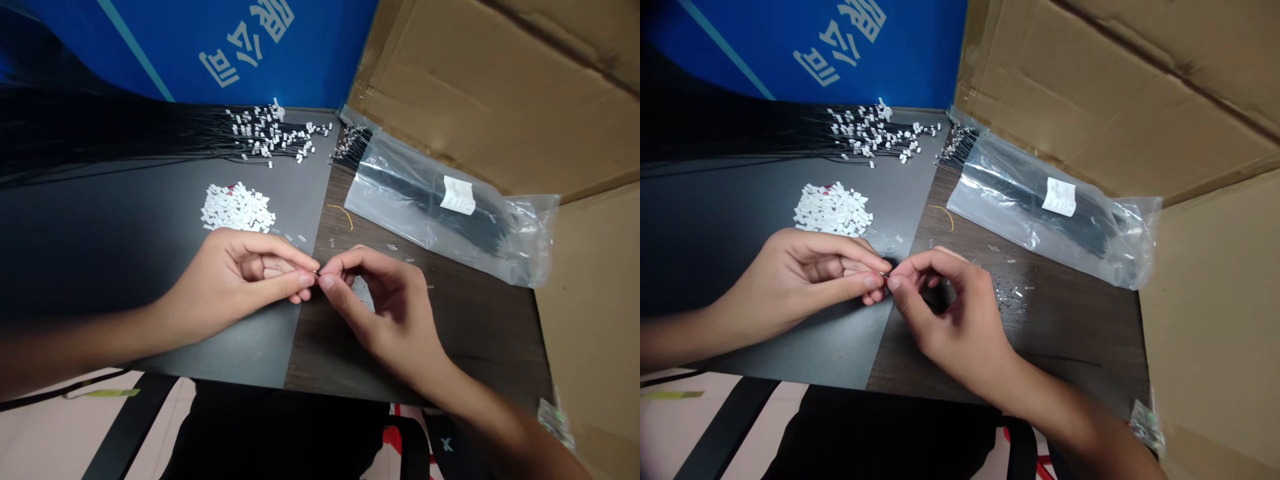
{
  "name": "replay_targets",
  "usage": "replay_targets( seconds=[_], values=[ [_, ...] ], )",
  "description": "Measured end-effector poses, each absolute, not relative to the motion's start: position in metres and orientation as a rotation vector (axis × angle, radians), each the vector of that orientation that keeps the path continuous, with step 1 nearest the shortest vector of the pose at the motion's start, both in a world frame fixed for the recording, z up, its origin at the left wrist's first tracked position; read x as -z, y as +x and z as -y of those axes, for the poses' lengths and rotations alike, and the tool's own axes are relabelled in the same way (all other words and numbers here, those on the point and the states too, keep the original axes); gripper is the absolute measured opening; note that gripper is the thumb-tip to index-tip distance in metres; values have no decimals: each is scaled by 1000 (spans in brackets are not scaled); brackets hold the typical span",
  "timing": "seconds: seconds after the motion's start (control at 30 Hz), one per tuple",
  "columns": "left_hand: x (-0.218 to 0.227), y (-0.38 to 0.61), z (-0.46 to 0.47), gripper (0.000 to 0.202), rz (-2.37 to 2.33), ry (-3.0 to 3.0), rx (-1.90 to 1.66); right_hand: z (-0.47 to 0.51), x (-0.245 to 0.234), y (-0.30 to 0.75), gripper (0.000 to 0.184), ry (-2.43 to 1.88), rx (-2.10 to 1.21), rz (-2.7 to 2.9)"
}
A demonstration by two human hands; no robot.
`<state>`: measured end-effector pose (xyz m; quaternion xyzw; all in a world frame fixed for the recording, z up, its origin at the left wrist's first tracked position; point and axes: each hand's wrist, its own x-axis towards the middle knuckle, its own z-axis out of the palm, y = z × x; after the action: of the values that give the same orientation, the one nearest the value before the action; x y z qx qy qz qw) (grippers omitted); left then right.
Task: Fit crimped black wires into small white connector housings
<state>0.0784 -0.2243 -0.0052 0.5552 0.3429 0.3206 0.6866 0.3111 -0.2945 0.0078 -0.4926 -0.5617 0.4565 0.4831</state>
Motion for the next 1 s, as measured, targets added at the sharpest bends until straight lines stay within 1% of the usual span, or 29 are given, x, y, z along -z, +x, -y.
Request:
replay_targets(
  seconds=[0.07,0.13,0.2,0.3,0.43,0.57,0.67,0.77,1.0],
  values=[
    [6,78,222,24,-767,1194,-684,291,-10,314,17,-1162,-1375,1231],
    [8,77,221,20,-760,1181,-673,288,-11,317,22,-1110,-1579,1093],
    [9,77,220,15,-755,1192,-663,285,-9,318,24,-1080,-1685,1000],
    [8,77,219,12,-755,1210,-638,283,-4,319,25,-1060,-1748,958],
    [5,78,219,14,-766,1245,-637,283,-3,319,26,-1038,-1755,967],
    [4,80,220,18,-782,1249,-716,285,-8,317,26,-1088,-1654,1040],
    [3,82,220,25,-797,1215,-688,287,-10,314,25,-1116,-1570,1093],
    [3,82,221,25,-820,1218,-663,289,-10,313,24,-1120,-1514,1116],
    [9,81,218,29,-768,1198,-717,289,-10,314,25,-1140,-1526,1154]
  ],
)
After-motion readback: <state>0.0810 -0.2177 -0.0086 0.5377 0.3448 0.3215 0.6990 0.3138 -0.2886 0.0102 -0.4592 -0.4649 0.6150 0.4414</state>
